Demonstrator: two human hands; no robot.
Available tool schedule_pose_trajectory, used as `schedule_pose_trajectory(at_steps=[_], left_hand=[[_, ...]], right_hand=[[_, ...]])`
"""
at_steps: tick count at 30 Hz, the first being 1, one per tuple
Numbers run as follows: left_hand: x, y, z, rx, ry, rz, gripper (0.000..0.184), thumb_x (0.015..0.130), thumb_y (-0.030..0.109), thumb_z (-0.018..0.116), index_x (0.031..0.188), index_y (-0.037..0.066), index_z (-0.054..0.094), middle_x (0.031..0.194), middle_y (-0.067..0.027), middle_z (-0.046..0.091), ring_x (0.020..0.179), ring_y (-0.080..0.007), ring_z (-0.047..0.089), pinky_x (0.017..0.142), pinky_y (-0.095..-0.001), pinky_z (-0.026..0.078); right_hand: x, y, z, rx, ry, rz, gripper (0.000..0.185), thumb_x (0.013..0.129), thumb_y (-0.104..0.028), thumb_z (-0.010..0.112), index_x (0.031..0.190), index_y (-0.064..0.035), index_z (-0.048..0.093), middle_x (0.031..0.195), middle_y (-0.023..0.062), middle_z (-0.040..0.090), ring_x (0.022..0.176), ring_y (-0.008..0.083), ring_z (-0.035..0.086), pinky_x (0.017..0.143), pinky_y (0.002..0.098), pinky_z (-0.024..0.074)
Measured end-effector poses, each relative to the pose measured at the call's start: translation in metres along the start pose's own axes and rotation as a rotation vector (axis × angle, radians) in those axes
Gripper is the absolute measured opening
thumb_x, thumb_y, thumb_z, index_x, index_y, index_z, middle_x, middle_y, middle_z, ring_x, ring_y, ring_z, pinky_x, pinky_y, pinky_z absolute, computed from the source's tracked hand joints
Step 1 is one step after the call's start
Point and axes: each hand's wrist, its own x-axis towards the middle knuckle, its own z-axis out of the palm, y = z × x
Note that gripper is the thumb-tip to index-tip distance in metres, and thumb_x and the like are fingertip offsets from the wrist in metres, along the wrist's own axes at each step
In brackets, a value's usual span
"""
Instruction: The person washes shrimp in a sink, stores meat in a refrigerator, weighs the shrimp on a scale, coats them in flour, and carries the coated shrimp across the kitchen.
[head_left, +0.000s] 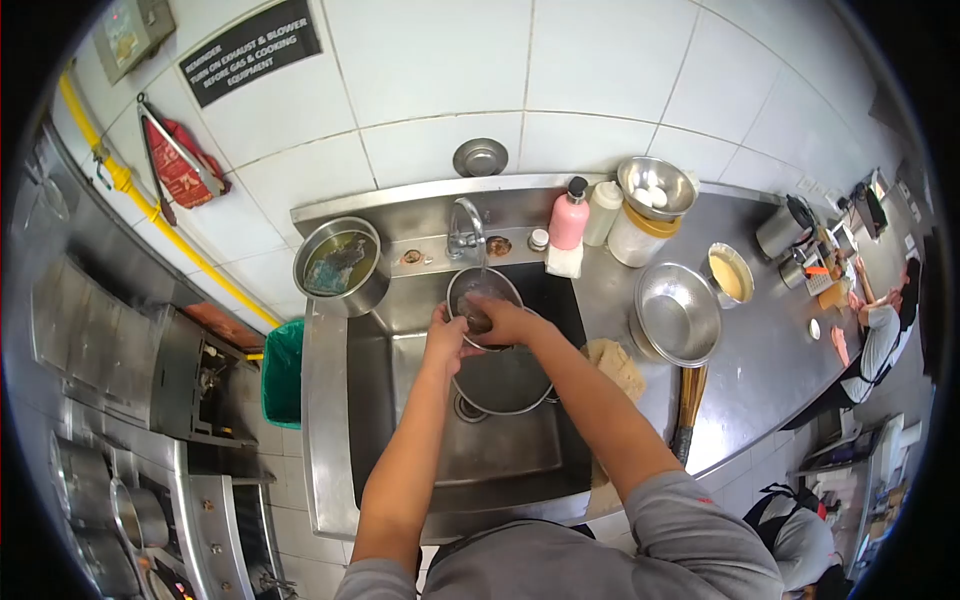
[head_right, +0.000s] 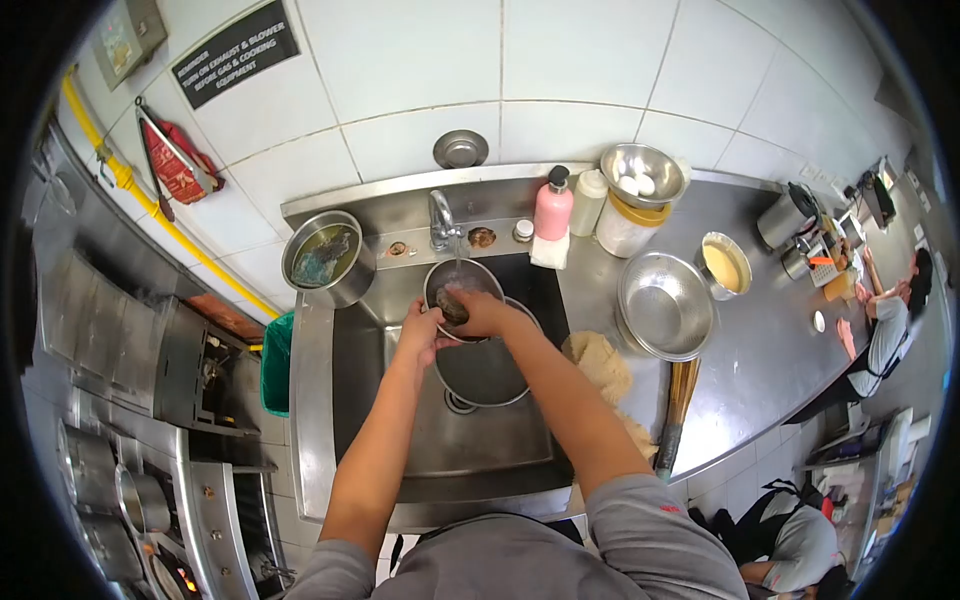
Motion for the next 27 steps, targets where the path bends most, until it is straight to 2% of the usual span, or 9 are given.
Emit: schedule_pose_trajectory(at_steps=[3,7,8,13,16,18,21,25,27], left_hand=[[-0.007,0.014,0.012,0.173,-0.001,0.075,0.080,0.083,0.002,0.051,0.158,0.008,0.021,0.129,-0.0209,0.058,0.093,-0.0339,0.072,0.059,-0.0467,0.065],[-0.007,0.027,0.028,0.837,0.107,0.439,0.075,0.085,0.005,0.055,0.156,0.011,0.033,0.139,-0.0256,0.051,0.116,-0.0423,0.062,0.086,-0.0503,0.059],[-0.002,0.025,0.028,1.136,0.195,0.626,0.073,0.085,0.006,0.057,0.155,0.013,0.038,0.141,-0.0265,0.050,0.124,-0.0452,0.057,0.097,-0.0517,0.055],[-0.047,0.046,0.056,1.370,0.217,0.625,0.074,0.082,0.004,0.060,0.153,0.016,0.042,0.147,-0.0245,0.045,0.130,-0.0505,0.046,0.108,-0.0518,0.044],[-0.032,0.035,0.033,1.291,0.234,0.862,0.073,0.085,0.003,0.055,0.155,0.014,0.037,0.142,-0.0232,0.051,0.122,-0.0480,0.056,0.100,-0.0542,0.053],[-0.024,0.032,0.017,0.423,0.064,0.488,0.068,0.086,0.001,0.051,0.151,0.011,0.035,0.135,-0.0226,0.056,0.108,-0.0449,0.066,0.082,-0.0544,0.063],[-0.014,0.016,-0.012,0.003,0.014,0.117,0.060,0.085,-0.002,0.046,0.143,0.009,0.037,0.129,-0.0233,0.059,0.098,-0.0430,0.071,0.070,-0.0523,0.067],[0.005,-0.017,-0.023,-0.270,0.006,-0.037,0.060,0.082,-0.005,0.044,0.140,0.009,0.032,0.129,-0.0236,0.058,0.103,-0.0444,0.070,0.070,-0.0562,0.066],[0.006,-0.028,-0.014,-0.293,0.053,-0.018,0.058,0.081,-0.006,0.043,0.136,0.009,0.034,0.128,-0.0231,0.058,0.103,-0.0454,0.069,0.072,-0.0574,0.066]], right_hand=[[0.008,0.000,0.028,0.115,0.226,0.068,0.104,0.073,-0.038,0.084,0.160,-0.0091,0.033,0.139,0.0319,0.056,0.129,0.0469,0.055,0.112,0.0462,0.0437],[0.039,0.012,0.084,0.539,0.608,0.059,0.101,0.078,-0.034,0.082,0.161,-0.0094,0.029,0.150,0.0274,0.050,0.133,0.0371,0.056,0.110,0.0427,0.0449],[0.008,-0.050,0.039,0.883,0.467,0.280,0.106,0.080,-0.017,0.085,0.163,-0.0104,0.021,0.141,0.0198,0.058,0.128,0.0315,0.057,0.108,0.0396,0.0453],[0.026,-0.055,0.052,1.592,0.491,0.272,0.081,0.095,-0.011,0.071,0.163,-0.0153,0.027,0.152,0.0100,0.052,0.133,0.0272,0.055,0.109,0.0380,0.0445],[0.033,-0.039,0.052,1.469,0.572,0.040,0.087,0.093,-0.023,0.076,0.163,-0.0154,0.026,0.149,0.0083,0.055,0.133,0.0279,0.056,0.110,0.0399,0.0442],[0.038,-0.021,0.042,0.899,0.631,0.002,0.088,0.086,-0.029,0.082,0.159,-0.0140,0.035,0.146,0.0123,0.058,0.133,0.0313,0.056,0.110,0.0405,0.0449],[0.036,-0.009,0.019,0.364,0.538,0.029,0.083,0.079,-0.027,0.084,0.152,-0.0116,0.047,0.144,0.0191,0.058,0.131,0.0330,0.058,0.107,0.0380,0.0469],[0.038,-0.023,-0.018,0.333,0.269,0.124,0.050,0.082,-0.024,0.080,0.128,-0.0069,0.068,0.106,0.0174,0.076,0.099,0.0339,0.072,0.091,0.0376,0.0561],[0.045,-0.030,-0.025,0.317,0.437,0.176,0.034,0.086,-0.023,0.076,0.113,-0.0030,0.072,0.084,0.0155,0.075,0.084,0.0343,0.073,0.081,0.0386,0.0575]])
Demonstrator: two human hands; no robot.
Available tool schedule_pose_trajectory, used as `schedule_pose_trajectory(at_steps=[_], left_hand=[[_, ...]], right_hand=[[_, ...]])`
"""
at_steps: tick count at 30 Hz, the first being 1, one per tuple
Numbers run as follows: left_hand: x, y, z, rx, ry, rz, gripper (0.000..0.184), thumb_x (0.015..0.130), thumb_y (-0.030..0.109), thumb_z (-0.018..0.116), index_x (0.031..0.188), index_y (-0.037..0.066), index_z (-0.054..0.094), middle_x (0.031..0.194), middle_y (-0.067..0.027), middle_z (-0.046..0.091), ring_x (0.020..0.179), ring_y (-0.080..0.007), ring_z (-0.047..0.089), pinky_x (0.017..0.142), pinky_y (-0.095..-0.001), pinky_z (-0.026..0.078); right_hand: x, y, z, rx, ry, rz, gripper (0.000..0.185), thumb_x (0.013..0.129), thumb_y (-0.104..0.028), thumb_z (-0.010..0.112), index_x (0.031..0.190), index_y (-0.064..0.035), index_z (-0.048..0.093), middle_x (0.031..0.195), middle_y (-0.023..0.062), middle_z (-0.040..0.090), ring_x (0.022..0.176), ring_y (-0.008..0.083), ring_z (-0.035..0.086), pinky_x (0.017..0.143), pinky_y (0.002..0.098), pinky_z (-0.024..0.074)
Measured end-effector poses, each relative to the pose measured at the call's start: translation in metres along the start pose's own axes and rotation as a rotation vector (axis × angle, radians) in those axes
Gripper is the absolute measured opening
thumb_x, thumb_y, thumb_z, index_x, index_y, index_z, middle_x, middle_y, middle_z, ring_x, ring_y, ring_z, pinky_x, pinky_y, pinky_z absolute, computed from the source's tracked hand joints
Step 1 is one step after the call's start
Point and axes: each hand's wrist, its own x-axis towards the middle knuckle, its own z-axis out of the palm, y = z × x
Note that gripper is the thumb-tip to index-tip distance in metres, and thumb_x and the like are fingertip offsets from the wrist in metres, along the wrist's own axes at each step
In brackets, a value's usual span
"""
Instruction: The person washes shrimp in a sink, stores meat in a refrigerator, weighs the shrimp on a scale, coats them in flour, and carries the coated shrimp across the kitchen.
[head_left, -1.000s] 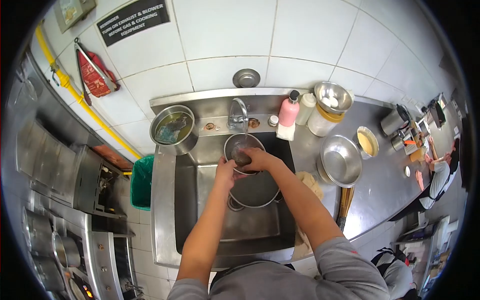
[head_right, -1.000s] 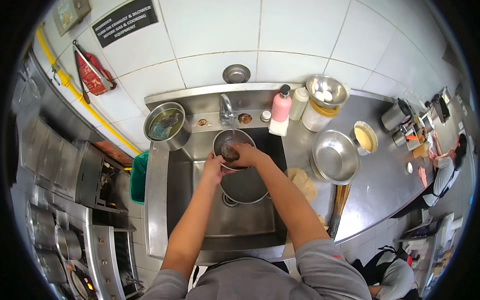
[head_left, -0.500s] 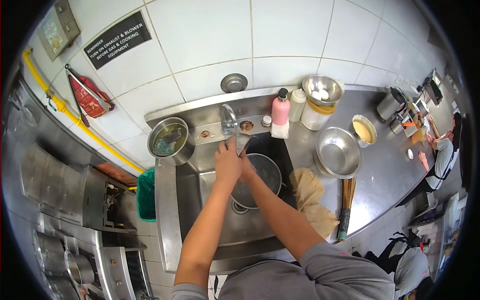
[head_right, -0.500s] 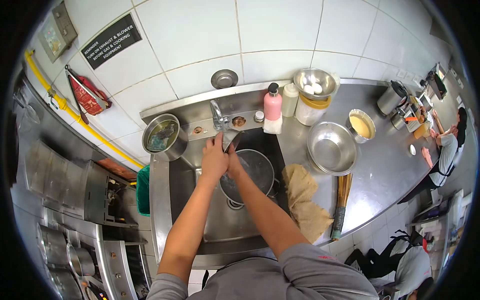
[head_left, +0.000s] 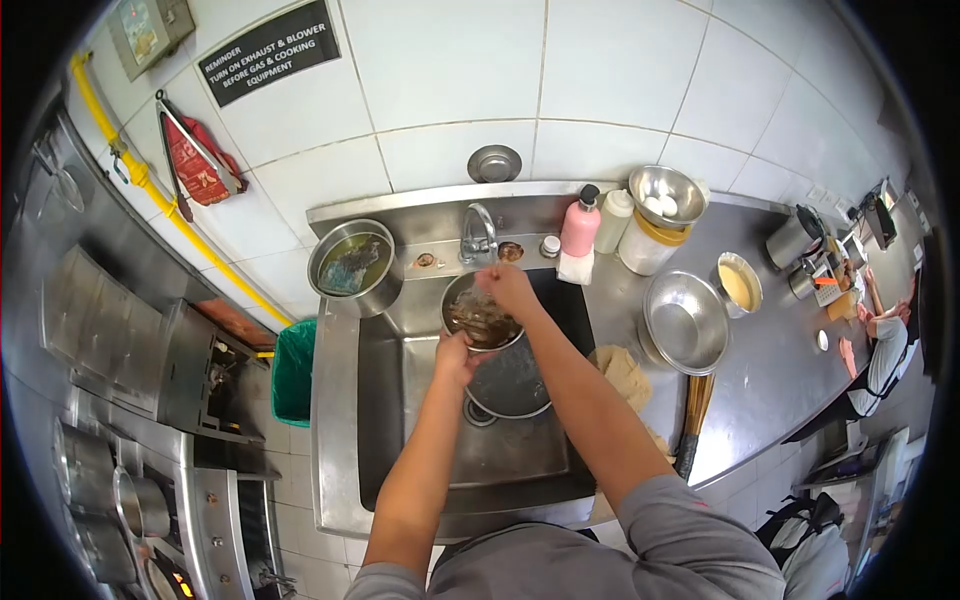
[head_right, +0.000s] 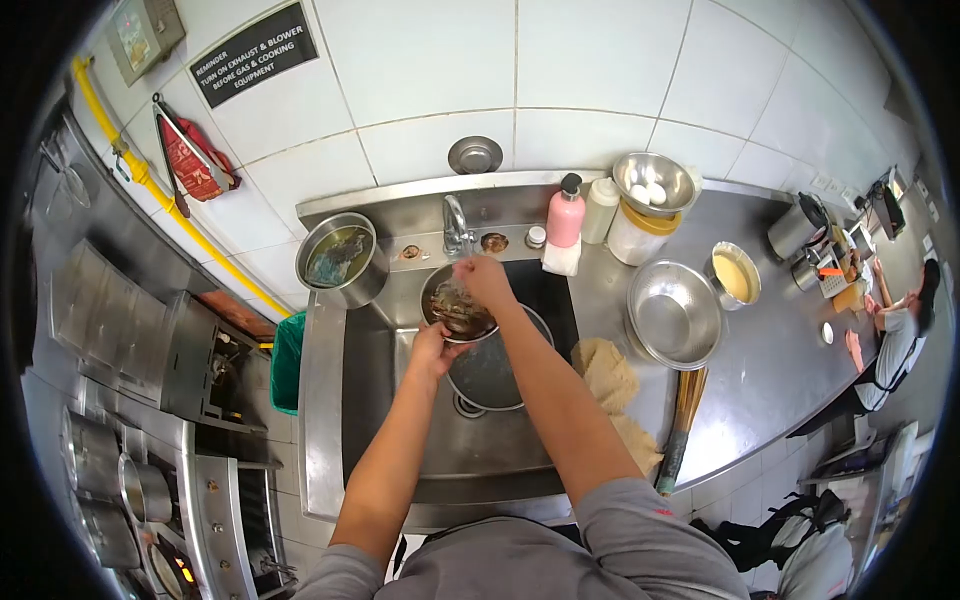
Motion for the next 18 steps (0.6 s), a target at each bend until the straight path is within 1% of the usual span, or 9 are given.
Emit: schedule_pose_trajectory(at_steps=[2,4,6,7,9,10,12,17,18], left_hand=[[0.007,-0.011,-0.001,-0.012,-0.038,0.024,0.058,0.081,-0.006,0.043,0.136,0.011,0.034,0.127,-0.0222,0.059,0.104,-0.0459,0.069,0.074,-0.0585,0.066],[0.001,-0.013,0.008,-0.005,-0.043,0.034,0.054,0.082,-0.006,0.043,0.133,0.009,0.034,0.127,-0.0228,0.059,0.103,-0.0451,0.069,0.074,-0.0577,0.066],[-0.004,-0.011,0.016,0.001,-0.048,0.044,0.049,0.084,-0.005,0.043,0.130,0.007,0.034,0.127,-0.0234,0.060,0.103,-0.0443,0.070,0.074,-0.0570,0.067],[-0.004,-0.010,0.018,0.008,-0.065,0.042,0.049,0.084,-0.005,0.043,0.131,0.007,0.035,0.126,-0.0228,0.060,0.102,-0.0433,0.070,0.074,-0.0568,0.066],[0.005,-0.010,0.016,0.011,-0.078,0.043,0.049,0.084,-0.004,0.042,0.131,0.007,0.036,0.126,-0.0222,0.061,0.102,-0.0423,0.070,0.074,-0.0566,0.066],[0.014,-0.012,0.010,0.054,-0.077,0.030,0.046,0.090,0.001,0.044,0.134,0.010,0.040,0.126,-0.0211,0.061,0.101,-0.0410,0.071,0.071,-0.0553,0.066],[0.021,-0.009,0.005,0.092,-0.069,0.020,0.043,0.095,0.007,0.045,0.137,0.013,0.043,0.125,-0.0200,0.060,0.099,-0.0398,0.071,0.068,-0.0539,0.065],[0.035,-0.004,0.010,0.324,0.018,0.000,0.037,0.102,0.020,0.048,0.138,0.012,0.048,0.123,-0.0161,0.064,0.095,-0.0343,0.072,0.065,-0.0516,0.065],[0.040,-0.006,0.009,0.318,0.021,0.001,0.037,0.102,0.020,0.048,0.138,0.012,0.048,0.123,-0.0161,0.064,0.095,-0.0343,0.072,0.065,-0.0516,0.065]], right_hand=[[0.018,-0.004,-0.004,0.529,0.107,0.236,0.026,0.090,-0.025,0.074,0.101,-0.0013,0.069,0.078,0.0121,0.071,0.073,0.0297,0.071,0.068,0.0403,0.0566],[0.034,-0.001,0.002,0.500,0.135,0.248,0.029,0.098,-0.031,0.068,0.093,-0.0018,0.064,0.073,0.0066,0.066,0.062,0.0225,0.065,0.055,0.0417,0.0531],[0.063,0.033,0.023,0.036,-0.026,-0.368,0.034,0.102,-0.035,0.063,0.102,-0.0014,0.065,0.081,0.0055,0.068,0.067,0.0188,0.066,0.053,0.0406,0.0520],[0.060,0.017,0.014,0.035,-0.030,-0.367,0.034,0.102,-0.035,0.063,0.102,-0.0014,0.065,0.081,0.0055,0.068,0.067,0.0188,0.066,0.053,0.0406,0.0520],[0.043,-0.044,-0.018,-0.065,-0.567,0.051,0.035,0.103,-0.032,0.061,0.115,0.0003,0.065,0.097,0.0111,0.072,0.082,0.0222,0.071,0.068,0.0391,0.0575],[0.041,-0.053,-0.026,-0.066,-0.574,0.050,0.035,0.103,-0.032,0.061,0.115,0.0003,0.065,0.097,0.0111,0.072,0.082,0.0222,0.071,0.068,0.0391,0.0575],[0.043,-0.050,-0.046,0.428,-1.020,0.318,0.038,0.101,-0.028,0.063,0.124,0.0017,0.064,0.110,0.0148,0.073,0.096,0.0253,0.072,0.082,0.0378,0.0589],[0.044,-0.049,-0.045,0.391,-1.194,0.281,0.031,0.099,-0.013,0.065,0.125,0.0044,0.065,0.118,0.0148,0.072,0.106,0.0232,0.071,0.090,0.0363,0.0588],[0.041,-0.047,-0.040,0.499,-0.962,0.207,0.031,0.099,-0.014,0.065,0.125,0.0035,0.066,0.116,0.0145,0.073,0.105,0.0234,0.072,0.090,0.0363,0.0591]])
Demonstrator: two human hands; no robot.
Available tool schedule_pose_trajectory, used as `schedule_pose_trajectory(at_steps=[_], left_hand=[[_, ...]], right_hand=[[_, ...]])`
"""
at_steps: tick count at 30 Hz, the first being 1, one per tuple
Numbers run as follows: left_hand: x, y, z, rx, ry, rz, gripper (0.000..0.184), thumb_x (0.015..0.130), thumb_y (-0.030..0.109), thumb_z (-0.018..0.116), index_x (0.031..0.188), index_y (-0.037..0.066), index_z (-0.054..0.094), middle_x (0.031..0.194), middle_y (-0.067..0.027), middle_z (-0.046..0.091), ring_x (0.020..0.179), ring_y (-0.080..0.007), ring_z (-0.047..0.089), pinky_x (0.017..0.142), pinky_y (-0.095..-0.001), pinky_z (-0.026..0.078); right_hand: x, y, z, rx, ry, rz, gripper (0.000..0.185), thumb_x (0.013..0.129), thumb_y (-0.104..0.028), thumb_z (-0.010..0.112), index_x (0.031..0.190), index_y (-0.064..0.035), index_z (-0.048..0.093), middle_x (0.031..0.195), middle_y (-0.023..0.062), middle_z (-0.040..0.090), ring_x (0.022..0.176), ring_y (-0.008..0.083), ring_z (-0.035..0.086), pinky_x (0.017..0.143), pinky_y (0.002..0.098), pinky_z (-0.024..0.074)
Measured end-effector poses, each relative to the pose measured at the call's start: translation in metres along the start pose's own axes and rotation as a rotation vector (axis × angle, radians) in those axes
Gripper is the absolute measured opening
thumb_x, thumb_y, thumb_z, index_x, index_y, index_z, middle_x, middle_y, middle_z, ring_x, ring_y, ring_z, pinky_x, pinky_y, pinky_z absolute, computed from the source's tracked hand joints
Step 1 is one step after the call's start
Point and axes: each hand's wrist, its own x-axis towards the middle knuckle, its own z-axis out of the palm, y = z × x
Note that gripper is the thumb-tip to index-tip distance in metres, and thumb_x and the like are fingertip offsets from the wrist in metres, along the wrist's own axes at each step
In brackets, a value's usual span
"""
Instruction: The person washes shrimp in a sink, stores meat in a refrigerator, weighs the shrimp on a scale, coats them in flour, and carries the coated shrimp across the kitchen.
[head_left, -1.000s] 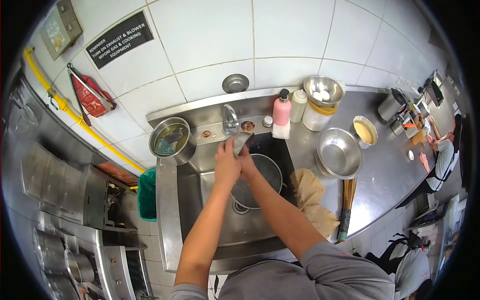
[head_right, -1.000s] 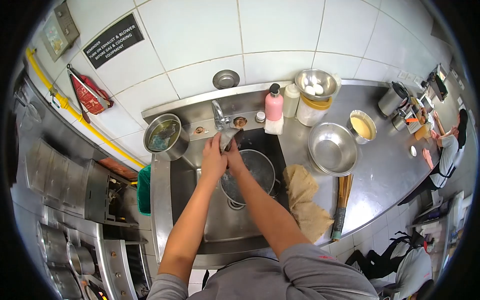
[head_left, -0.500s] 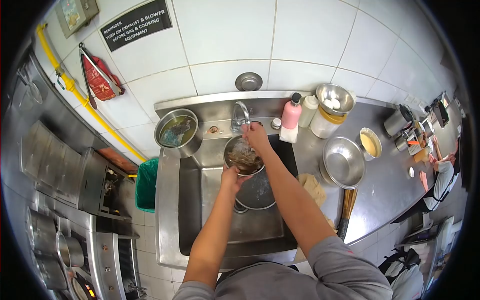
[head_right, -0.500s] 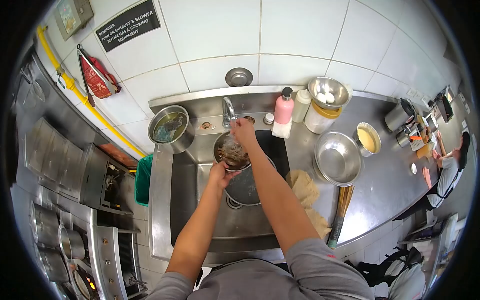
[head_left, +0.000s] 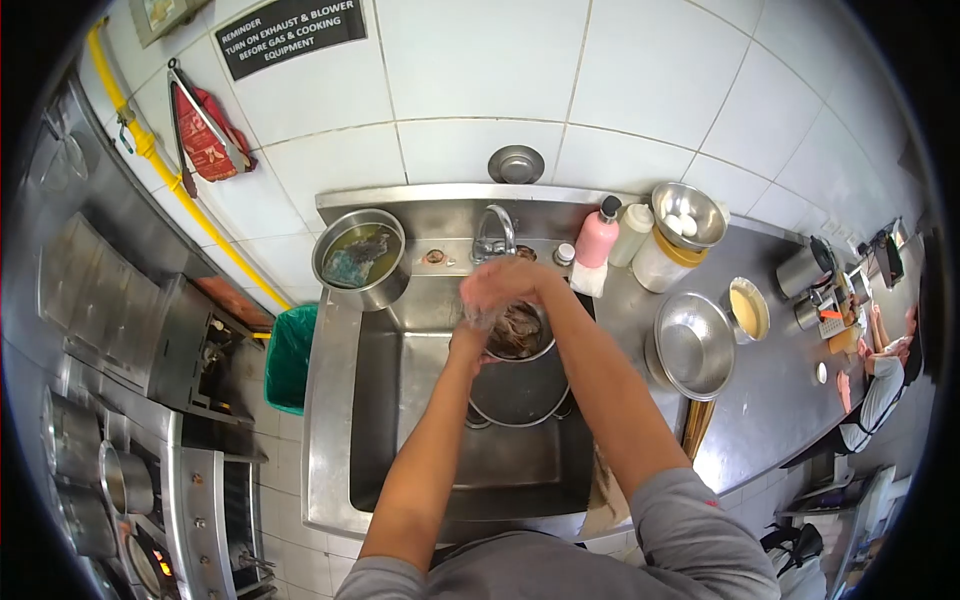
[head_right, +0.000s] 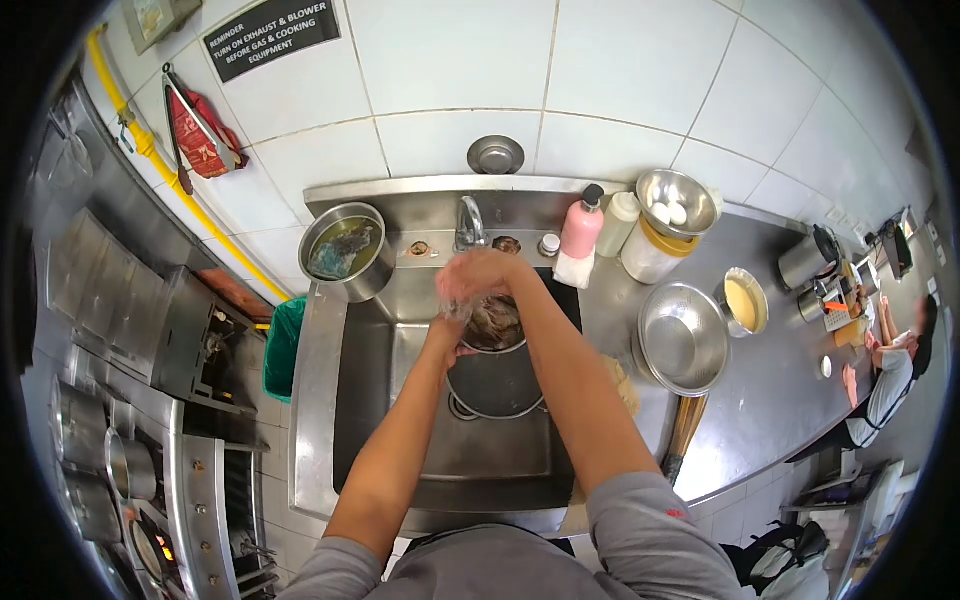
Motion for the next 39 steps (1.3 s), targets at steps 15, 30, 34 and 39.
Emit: schedule_pose_trajectory(at_steps=[15,30,34,39], left_hand=[[-0.006,0.037,-0.009,0.418,-0.143,0.132,0.053,0.086,0.002,0.055,0.138,0.008,0.059,0.101,-0.0169,0.072,0.087,-0.0318,0.074,0.052,-0.0442,0.063],[-0.057,-0.016,-0.025,-0.082,0.002,0.043,0.069,0.084,-0.002,0.048,0.148,0.013,0.030,0.136,-0.0218,0.053,0.107,-0.0427,0.066,0.064,-0.0563,0.065],[-0.091,-0.005,0.025,0.239,-0.070,0.107,0.070,0.085,-0.001,0.050,0.152,0.011,0.032,0.141,-0.0247,0.048,0.113,-0.0468,0.063,0.062,-0.0542,0.065],[-0.127,-0.013,0.093,1.417,-0.167,0.478,0.065,0.091,0.012,0.055,0.154,0.012,0.041,0.146,-0.0257,0.048,0.112,-0.0507,0.063,0.078,-0.0548,0.061]], right_hand=[[0.037,0.079,-0.074,-0.586,0.881,0.000,0.030,0.096,-0.021,0.059,0.109,0.0044,0.066,0.099,0.0157,0.071,0.085,0.0250,0.064,0.076,0.0380,0.0518],[-0.029,0.147,0.076,-0.928,0.907,-0.444,0.066,0.086,-0.025,0.076,0.147,-0.0131,0.054,0.144,0.0231,0.056,0.130,0.0441,0.054,0.111,0.0484,0.0426],[-0.041,0.187,0.122,-0.768,1.182,-0.260,0.084,0.080,-0.026,0.081,0.155,-0.0136,0.045,0.151,0.0277,0.046,0.139,0.0443,0.046,0.117,0.0478,0.0365],[-0.031,0.232,0.166,0.146,1.483,-0.548,0.086,0.084,-0.019,0.077,0.159,-0.0090,0.036,0.148,0.0243,0.051,0.134,0.0369,0.053,0.112,0.0439,0.0415]])
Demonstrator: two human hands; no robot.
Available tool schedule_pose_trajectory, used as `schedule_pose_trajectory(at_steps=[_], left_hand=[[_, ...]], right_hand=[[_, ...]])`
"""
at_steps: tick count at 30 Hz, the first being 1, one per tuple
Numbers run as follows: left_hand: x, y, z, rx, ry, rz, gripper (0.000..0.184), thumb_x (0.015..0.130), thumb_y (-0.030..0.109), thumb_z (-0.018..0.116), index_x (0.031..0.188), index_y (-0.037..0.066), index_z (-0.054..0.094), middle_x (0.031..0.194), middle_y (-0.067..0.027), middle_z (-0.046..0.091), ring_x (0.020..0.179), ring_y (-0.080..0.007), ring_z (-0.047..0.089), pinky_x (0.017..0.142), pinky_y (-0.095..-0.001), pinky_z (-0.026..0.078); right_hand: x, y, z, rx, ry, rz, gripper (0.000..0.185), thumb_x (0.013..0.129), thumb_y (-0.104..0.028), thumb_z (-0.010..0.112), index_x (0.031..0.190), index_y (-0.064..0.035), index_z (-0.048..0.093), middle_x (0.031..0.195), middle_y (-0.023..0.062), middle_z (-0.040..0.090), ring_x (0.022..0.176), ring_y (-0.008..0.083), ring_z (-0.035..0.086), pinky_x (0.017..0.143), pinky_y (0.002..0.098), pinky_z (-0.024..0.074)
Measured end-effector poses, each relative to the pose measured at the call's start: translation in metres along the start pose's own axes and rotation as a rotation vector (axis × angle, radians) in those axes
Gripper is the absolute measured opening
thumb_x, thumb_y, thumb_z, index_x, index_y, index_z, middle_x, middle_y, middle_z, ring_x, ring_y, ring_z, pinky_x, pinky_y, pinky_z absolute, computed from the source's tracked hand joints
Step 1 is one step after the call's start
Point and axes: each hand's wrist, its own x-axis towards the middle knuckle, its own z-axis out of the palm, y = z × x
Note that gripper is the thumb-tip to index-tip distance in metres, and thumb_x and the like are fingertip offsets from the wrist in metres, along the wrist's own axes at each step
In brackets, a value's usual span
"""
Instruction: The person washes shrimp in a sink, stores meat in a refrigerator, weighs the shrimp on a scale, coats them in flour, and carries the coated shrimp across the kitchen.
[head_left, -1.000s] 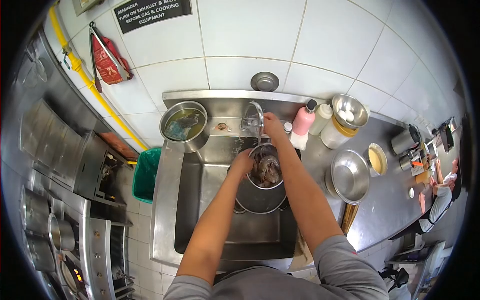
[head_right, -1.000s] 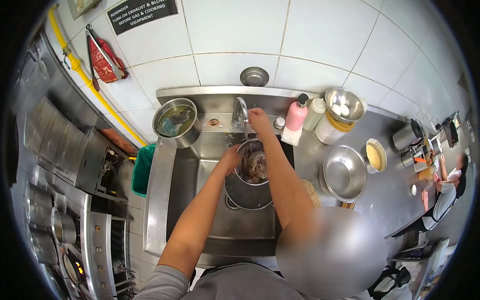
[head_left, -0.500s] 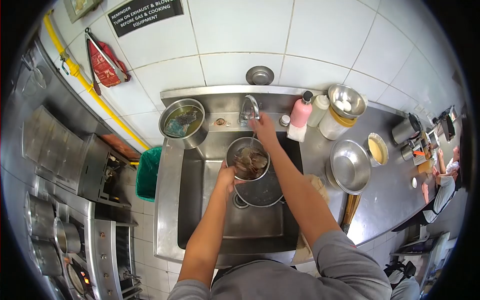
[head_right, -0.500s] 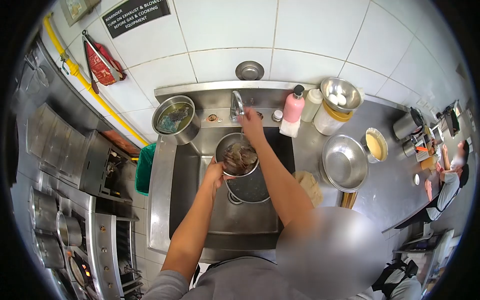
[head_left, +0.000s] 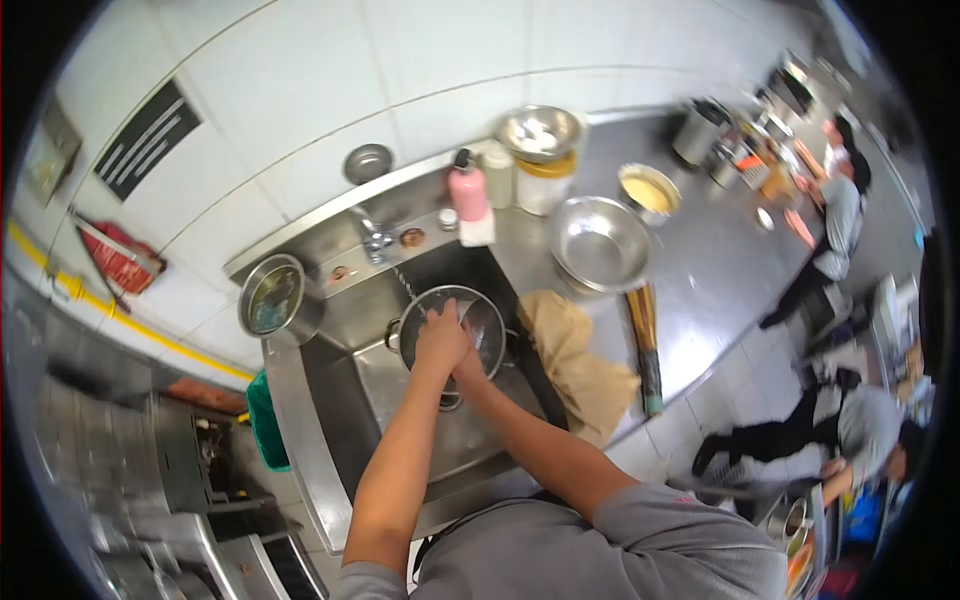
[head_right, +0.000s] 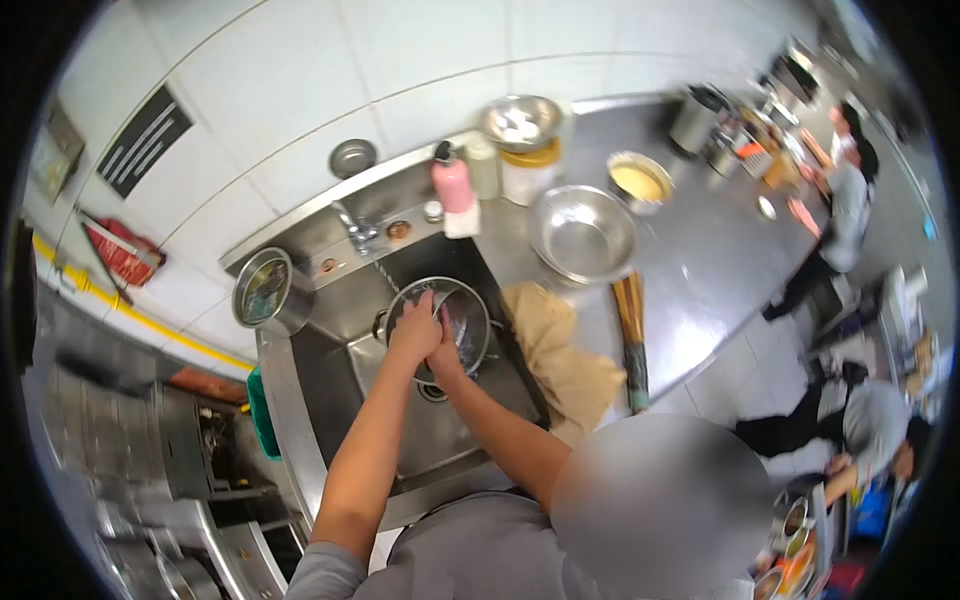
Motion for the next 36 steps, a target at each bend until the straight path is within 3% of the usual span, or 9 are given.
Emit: schedule_pose_trajectory(at_steps=[2,11,21,28,29,31,33,34,36], left_hand=[[-0.008,0.013,0.024,0.414,0.000,0.234,0.056,0.096,0.019,0.053,0.151,0.011,0.046,0.139,-0.0320,0.053,0.110,-0.0576,0.062,0.094,-0.0633,0.050],[-0.129,0.092,0.031,1.083,-0.025,0.668,0.048,0.099,0.022,0.045,0.146,0.013,0.052,0.138,-0.0339,0.053,0.106,-0.0570,0.064,0.096,-0.0636,0.049],[-0.194,0.148,0.053,0.912,0.149,0.872,0.049,0.099,0.023,0.047,0.146,0.008,0.050,0.140,-0.0300,0.051,0.112,-0.0545,0.059,0.098,-0.0613,0.047],[-0.246,0.253,0.085,0.277,-0.135,0.956,0.059,0.093,0.010,0.053,0.151,0.014,0.046,0.148,-0.0265,0.047,0.122,-0.0498,0.055,0.101,-0.0529,0.050],[-0.254,0.269,0.099,0.118,-0.180,0.984,0.062,0.091,0.008,0.054,0.152,0.014,0.044,0.150,-0.0264,0.046,0.125,-0.0477,0.054,0.101,-0.0527,0.050],[-0.238,0.289,0.176,0.042,-0.067,1.125,0.062,0.091,0.004,0.053,0.151,0.013,0.043,0.147,-0.0238,0.051,0.119,-0.0393,0.061,0.088,-0.0461,0.059],[-0.238,0.320,0.236,-0.565,-0.500,0.919,0.062,0.091,0.002,0.047,0.152,0.012,0.042,0.143,-0.0223,0.053,0.113,-0.0406,0.064,0.085,-0.0499,0.060],[-0.256,0.340,0.246,-0.754,-0.769,0.612,0.064,0.090,0.000,0.041,0.154,0.010,0.037,0.135,-0.0180,0.058,0.097,-0.0325,0.070,0.061,-0.0435,0.063],[-0.270,0.368,0.290,-0.787,-0.891,0.498,0.065,0.089,-0.002,0.040,0.153,0.012,0.038,0.131,-0.0162,0.060,0.095,-0.0291,0.071,0.056,-0.0392,0.061]], right_hand=[[-0.018,-0.011,-0.002,0.155,0.079,0.124,0.085,0.085,-0.022,0.076,0.159,-0.0095,0.036,0.148,0.0239,0.051,0.135,0.0369,0.053,0.113,0.0446,0.0408],[-0.084,-0.053,-0.042,0.362,0.262,0.253,0.081,0.090,-0.032,0.072,0.159,-0.0114,0.035,0.149,0.0220,0.052,0.136,0.0371,0.050,0.115,0.0477,0.0378],[-0.118,-0.106,-0.118,0.322,0.407,0.178,0.078,0.095,-0.043,0.067,0.159,-0.0136,0.034,0.150,0.0199,0.052,0.138,0.0374,0.047,0.118,0.0511,0.0345],[-0.146,-0.165,-0.306,-0.668,0.508,-0.193,0.077,0.099,-0.051,0.063,0.159,-0.0151,0.033,0.151,0.0185,0.052,0.140,0.0375,0.045,0.119,0.0535,0.0321],[-0.153,-0.179,-0.332,-0.678,0.539,-0.185,0.077,0.099,-0.051,0.063,0.159,-0.0151,0.033,0.151,0.0185,0.052,0.140,0.0375,0.045,0.119,0.0535,0.0321],[-0.182,-0.229,-0.386,0.291,0.757,-0.018,0.074,0.088,-0.010,0.075,0.156,-0.0098,0.044,0.136,0.0151,0.062,0.123,0.0216,0.060,0.103,0.0330,0.0479],[-0.198,-0.204,-0.479,-0.106,0.832,-0.071,0.066,0.092,-0.007,0.071,0.153,-0.0094,0.048,0.128,0.0112,0.068,0.114,0.0176,0.064,0.097,0.0294,0.0510],[-0.215,-0.218,-0.510,-0.140,0.866,-0.005,0.060,0.091,-0.007,0.072,0.148,-0.0084,0.053,0.125,0.0104,0.069,0.113,0.0176,0.064,0.097,0.0305,0.0514],[-0.239,-0.228,-0.574,-0.096,0.888,0.043,0.047,0.091,-0.004,0.071,0.136,-0.0037,0.060,0.124,0.0108,0.069,0.113,0.0205,0.065,0.099,0.0327,0.0511]])
